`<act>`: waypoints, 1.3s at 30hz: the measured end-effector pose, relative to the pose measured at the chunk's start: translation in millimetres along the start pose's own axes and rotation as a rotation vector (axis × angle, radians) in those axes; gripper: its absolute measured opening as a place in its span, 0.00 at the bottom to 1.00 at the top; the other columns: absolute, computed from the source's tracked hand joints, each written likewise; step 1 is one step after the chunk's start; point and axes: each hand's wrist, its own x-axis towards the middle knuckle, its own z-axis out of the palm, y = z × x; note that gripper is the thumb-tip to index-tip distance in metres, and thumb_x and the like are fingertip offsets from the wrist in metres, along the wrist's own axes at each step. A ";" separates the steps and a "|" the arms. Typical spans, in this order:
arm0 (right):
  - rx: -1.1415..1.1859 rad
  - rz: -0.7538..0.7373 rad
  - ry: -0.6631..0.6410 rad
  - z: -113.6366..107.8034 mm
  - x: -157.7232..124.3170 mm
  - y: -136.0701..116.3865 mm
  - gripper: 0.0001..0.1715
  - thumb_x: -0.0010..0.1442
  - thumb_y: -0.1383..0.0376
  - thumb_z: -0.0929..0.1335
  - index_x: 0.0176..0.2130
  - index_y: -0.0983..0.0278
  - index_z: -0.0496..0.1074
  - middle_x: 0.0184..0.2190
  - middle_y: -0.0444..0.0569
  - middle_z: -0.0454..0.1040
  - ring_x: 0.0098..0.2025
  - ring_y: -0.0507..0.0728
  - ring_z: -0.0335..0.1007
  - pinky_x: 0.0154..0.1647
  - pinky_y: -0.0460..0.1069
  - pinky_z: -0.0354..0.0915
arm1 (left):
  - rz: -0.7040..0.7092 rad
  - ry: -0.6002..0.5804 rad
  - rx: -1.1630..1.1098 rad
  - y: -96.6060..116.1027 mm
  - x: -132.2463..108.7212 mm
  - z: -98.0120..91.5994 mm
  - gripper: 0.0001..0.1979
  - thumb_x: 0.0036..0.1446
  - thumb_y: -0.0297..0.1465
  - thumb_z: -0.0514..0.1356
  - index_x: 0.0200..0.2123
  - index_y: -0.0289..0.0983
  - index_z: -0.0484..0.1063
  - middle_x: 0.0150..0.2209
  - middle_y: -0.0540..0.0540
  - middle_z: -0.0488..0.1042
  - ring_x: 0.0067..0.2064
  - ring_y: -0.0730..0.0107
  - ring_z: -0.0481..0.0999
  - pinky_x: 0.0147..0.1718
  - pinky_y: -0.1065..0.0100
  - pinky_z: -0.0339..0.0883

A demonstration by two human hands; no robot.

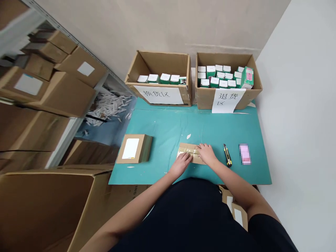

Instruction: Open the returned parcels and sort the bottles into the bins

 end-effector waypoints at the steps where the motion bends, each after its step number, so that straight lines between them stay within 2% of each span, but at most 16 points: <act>1: -0.018 -0.002 -0.015 -0.6 0.6 1.2 0.31 0.64 0.62 0.72 0.63 0.60 0.66 0.57 0.58 0.72 0.53 0.65 0.67 0.49 0.55 0.63 | -0.004 -0.005 -0.012 -0.4 0.0 2.3 0.20 0.66 0.26 0.55 0.60 0.40 0.67 0.55 0.37 0.72 0.60 0.52 0.68 0.58 0.50 0.66; 5: -0.087 -0.024 -0.062 -1.4 1.7 3.3 0.30 0.66 0.64 0.68 0.65 0.61 0.63 0.56 0.60 0.72 0.52 0.65 0.67 0.48 0.55 0.64 | -0.018 -0.043 -0.049 -1.5 2.4 8.9 0.21 0.65 0.24 0.55 0.60 0.39 0.68 0.55 0.36 0.72 0.60 0.52 0.69 0.59 0.49 0.65; 8: -0.143 -0.025 -0.088 -1.3 3.4 -5.0 0.28 0.69 0.69 0.62 0.66 0.64 0.61 0.55 0.64 0.71 0.51 0.65 0.69 0.48 0.57 0.66 | -0.034 -0.087 -0.056 -1.0 7.8 9.8 0.19 0.65 0.24 0.55 0.59 0.37 0.70 0.53 0.35 0.74 0.57 0.52 0.71 0.58 0.49 0.65; 11: -0.193 0.035 -0.103 -3.1 6.9 -19.1 0.28 0.69 0.72 0.58 0.67 0.69 0.60 0.57 0.70 0.69 0.51 0.67 0.71 0.48 0.59 0.68 | -0.069 -0.110 -0.068 -0.7 15.7 8.5 0.18 0.64 0.29 0.60 0.57 0.37 0.71 0.52 0.35 0.74 0.56 0.51 0.72 0.56 0.50 0.66; 14: -0.176 0.093 -0.117 -9.2 12.5 -25.4 0.29 0.69 0.72 0.58 0.67 0.71 0.59 0.57 0.73 0.69 0.52 0.68 0.73 0.49 0.61 0.69 | -0.115 -0.108 -0.069 -2.2 24.0 7.3 0.18 0.61 0.31 0.64 0.55 0.39 0.72 0.56 0.34 0.72 0.59 0.49 0.70 0.57 0.49 0.64; 16: -0.087 0.099 -0.158 -15.6 18.1 -19.6 0.28 0.68 0.71 0.60 0.66 0.68 0.62 0.55 0.71 0.72 0.51 0.67 0.75 0.49 0.58 0.69 | -0.132 -0.123 -0.074 -3.8 27.8 6.2 0.18 0.59 0.31 0.66 0.53 0.40 0.72 0.55 0.36 0.73 0.59 0.49 0.70 0.57 0.49 0.63; 18: 0.004 0.086 -0.212 -22.3 25.4 -6.5 0.25 0.67 0.71 0.62 0.62 0.64 0.67 0.52 0.64 0.76 0.48 0.64 0.77 0.47 0.54 0.69 | -0.128 -0.131 -0.091 -4.5 29.5 3.8 0.18 0.58 0.31 0.67 0.52 0.40 0.73 0.50 0.38 0.75 0.55 0.51 0.72 0.55 0.50 0.63; 21: 0.066 0.063 -0.254 -29.4 37.8 16.8 0.24 0.66 0.73 0.62 0.57 0.57 0.73 0.49 0.53 0.80 0.48 0.60 0.77 0.46 0.50 0.67 | -0.092 -0.078 -0.069 -0.9 28.2 -3.9 0.17 0.57 0.32 0.68 0.49 0.39 0.72 0.46 0.40 0.75 0.51 0.52 0.72 0.54 0.52 0.62; 23: 0.092 0.067 -0.259 -31.2 45.2 28.7 0.24 0.66 0.72 0.63 0.57 0.55 0.73 0.50 0.50 0.80 0.49 0.61 0.77 0.45 0.49 0.67 | -0.076 -0.040 -0.004 4.5 25.1 -10.9 0.15 0.59 0.32 0.67 0.48 0.38 0.71 0.44 0.40 0.74 0.49 0.53 0.71 0.53 0.52 0.61; 26: 0.118 0.090 -0.250 -31.8 53.1 38.9 0.23 0.66 0.69 0.64 0.58 0.56 0.72 0.51 0.51 0.80 0.49 0.62 0.76 0.44 0.50 0.66 | -0.067 -0.039 0.082 13.1 17.0 -20.4 0.08 0.66 0.31 0.59 0.48 0.38 0.71 0.41 0.42 0.73 0.45 0.55 0.70 0.47 0.55 0.61; 29: 0.138 0.110 -0.224 -32.2 55.0 44.2 0.23 0.66 0.66 0.67 0.60 0.58 0.70 0.53 0.54 0.78 0.50 0.62 0.75 0.46 0.51 0.65 | -0.038 -0.072 0.102 17.5 5.1 -25.1 0.13 0.70 0.26 0.50 0.52 0.39 0.70 0.39 0.42 0.73 0.43 0.58 0.70 0.43 0.58 0.61; 32: 0.082 0.105 -0.040 -31.2 48.5 46.2 0.23 0.66 0.65 0.69 0.60 0.61 0.68 0.55 0.57 0.75 0.55 0.63 0.69 0.51 0.52 0.62 | -0.002 -0.129 0.066 17.9 -8.2 -25.2 0.15 0.69 0.25 0.50 0.54 0.39 0.70 0.38 0.43 0.74 0.43 0.59 0.70 0.42 0.60 0.61; 34: -0.023 0.074 0.083 -28.5 40.1 44.5 0.16 0.67 0.66 0.68 0.54 0.65 0.71 0.52 0.59 0.74 0.54 0.63 0.68 0.53 0.54 0.60 | 0.020 -0.166 0.010 17.4 -15.8 -24.4 0.13 0.69 0.27 0.52 0.51 0.40 0.73 0.40 0.42 0.75 0.44 0.60 0.71 0.43 0.60 0.62; 36: -0.109 0.003 0.077 -24.4 30.5 40.2 0.10 0.69 0.69 0.65 0.48 0.67 0.73 0.47 0.58 0.75 0.50 0.63 0.68 0.50 0.53 0.60 | 0.029 -0.176 -0.079 16.3 -20.0 -24.0 0.11 0.69 0.33 0.55 0.49 0.41 0.75 0.44 0.41 0.75 0.47 0.59 0.72 0.46 0.60 0.63; 39: -0.125 -0.141 -0.013 -17.0 16.7 30.1 0.13 0.69 0.72 0.62 0.47 0.67 0.74 0.45 0.56 0.75 0.47 0.61 0.68 0.47 0.52 0.60 | -0.034 -0.156 -0.242 10.1 -15.2 -24.3 0.16 0.69 0.39 0.53 0.52 0.43 0.76 0.46 0.41 0.76 0.49 0.59 0.74 0.47 0.61 0.65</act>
